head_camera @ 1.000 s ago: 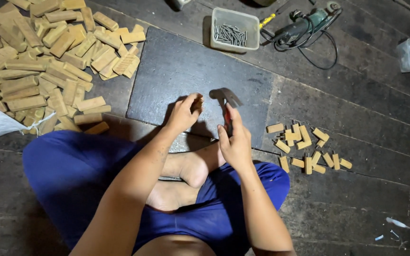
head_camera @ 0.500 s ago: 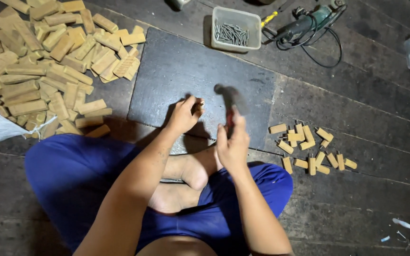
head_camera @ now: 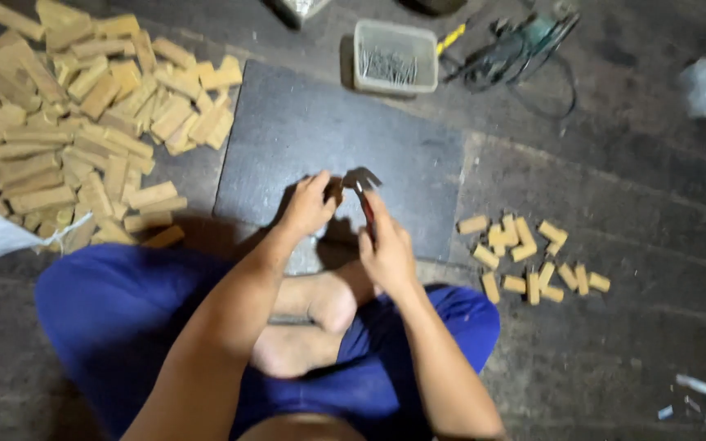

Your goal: The person sits on the floor and repeatedly hammers nails into small wooden blocks. They pick up a block, place a nail, hammer it in, and set the finished piece aside. The process is repeated for multiple blocks.

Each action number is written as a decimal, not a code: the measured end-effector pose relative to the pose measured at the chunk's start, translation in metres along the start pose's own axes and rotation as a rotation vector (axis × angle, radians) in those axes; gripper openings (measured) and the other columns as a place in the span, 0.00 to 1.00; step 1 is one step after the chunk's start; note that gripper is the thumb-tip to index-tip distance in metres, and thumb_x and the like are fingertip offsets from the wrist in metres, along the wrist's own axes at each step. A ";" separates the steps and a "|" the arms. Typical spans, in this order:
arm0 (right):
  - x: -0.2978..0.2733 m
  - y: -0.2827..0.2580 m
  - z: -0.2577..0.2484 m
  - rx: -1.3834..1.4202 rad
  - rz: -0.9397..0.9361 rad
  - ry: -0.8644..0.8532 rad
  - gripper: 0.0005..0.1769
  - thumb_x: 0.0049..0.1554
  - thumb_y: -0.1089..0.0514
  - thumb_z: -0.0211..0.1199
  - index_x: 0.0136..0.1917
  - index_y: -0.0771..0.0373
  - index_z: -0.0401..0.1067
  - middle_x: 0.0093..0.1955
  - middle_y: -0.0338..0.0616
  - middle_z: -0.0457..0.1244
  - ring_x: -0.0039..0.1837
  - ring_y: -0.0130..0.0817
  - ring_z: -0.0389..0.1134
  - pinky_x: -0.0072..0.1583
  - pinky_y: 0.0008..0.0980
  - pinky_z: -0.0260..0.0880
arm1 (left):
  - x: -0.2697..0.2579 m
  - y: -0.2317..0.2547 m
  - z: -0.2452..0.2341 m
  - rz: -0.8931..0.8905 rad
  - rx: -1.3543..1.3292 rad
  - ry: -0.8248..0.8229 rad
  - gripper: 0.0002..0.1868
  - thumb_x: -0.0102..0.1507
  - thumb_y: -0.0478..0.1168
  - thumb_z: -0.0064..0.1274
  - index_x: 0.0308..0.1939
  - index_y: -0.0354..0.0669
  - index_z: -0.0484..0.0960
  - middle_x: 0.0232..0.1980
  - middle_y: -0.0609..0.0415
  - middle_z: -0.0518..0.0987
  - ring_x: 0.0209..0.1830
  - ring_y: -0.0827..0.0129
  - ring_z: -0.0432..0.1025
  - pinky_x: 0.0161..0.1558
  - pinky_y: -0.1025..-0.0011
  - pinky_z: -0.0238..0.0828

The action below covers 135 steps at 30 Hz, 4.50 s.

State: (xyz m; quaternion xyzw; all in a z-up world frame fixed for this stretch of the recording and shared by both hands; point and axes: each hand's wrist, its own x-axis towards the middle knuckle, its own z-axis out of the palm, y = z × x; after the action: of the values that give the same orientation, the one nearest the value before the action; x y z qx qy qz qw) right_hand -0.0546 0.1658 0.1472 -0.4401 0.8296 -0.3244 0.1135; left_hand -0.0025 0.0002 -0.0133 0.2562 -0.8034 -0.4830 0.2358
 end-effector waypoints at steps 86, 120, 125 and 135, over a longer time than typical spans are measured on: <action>0.195 0.160 -0.048 -0.504 0.117 0.034 0.25 0.59 0.55 0.63 0.70 0.57 0.70 0.53 0.56 0.65 0.57 0.61 0.71 0.57 0.58 0.72 | 0.069 -0.109 -0.152 -0.200 0.841 0.085 0.21 0.60 0.46 0.59 0.57 0.53 0.80 0.47 0.49 0.82 0.49 0.49 0.79 0.48 0.50 0.76; 0.104 0.096 0.051 0.491 0.150 0.119 0.09 0.53 0.67 0.73 0.48 0.63 0.77 0.39 0.47 0.70 0.41 0.33 0.71 0.46 0.33 0.75 | -0.014 -0.022 -0.019 0.037 0.003 0.033 0.26 0.56 0.42 0.69 0.57 0.48 0.84 0.49 0.46 0.81 0.46 0.50 0.79 0.47 0.59 0.78; 0.059 0.116 0.089 0.746 0.284 0.058 0.12 0.53 0.70 0.72 0.52 0.70 0.78 0.41 0.51 0.71 0.41 0.31 0.71 0.42 0.32 0.78 | -0.024 -0.010 -0.007 0.019 -0.088 -0.025 0.29 0.56 0.44 0.70 0.62 0.57 0.83 0.49 0.49 0.80 0.43 0.53 0.78 0.44 0.63 0.79; 0.057 0.105 0.098 0.733 0.261 0.091 0.11 0.51 0.68 0.76 0.49 0.67 0.80 0.36 0.47 0.70 0.37 0.29 0.71 0.42 0.27 0.73 | -0.018 -0.017 -0.002 0.008 -0.018 -0.094 0.24 0.54 0.42 0.69 0.55 0.55 0.86 0.48 0.55 0.83 0.48 0.56 0.78 0.47 0.61 0.78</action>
State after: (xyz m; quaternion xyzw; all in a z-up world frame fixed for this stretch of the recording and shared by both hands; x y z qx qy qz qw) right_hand -0.1107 0.1193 0.0109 -0.2464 0.7118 -0.6014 0.2665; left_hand 0.0154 0.0039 -0.0306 0.2281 -0.8103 -0.5006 0.2019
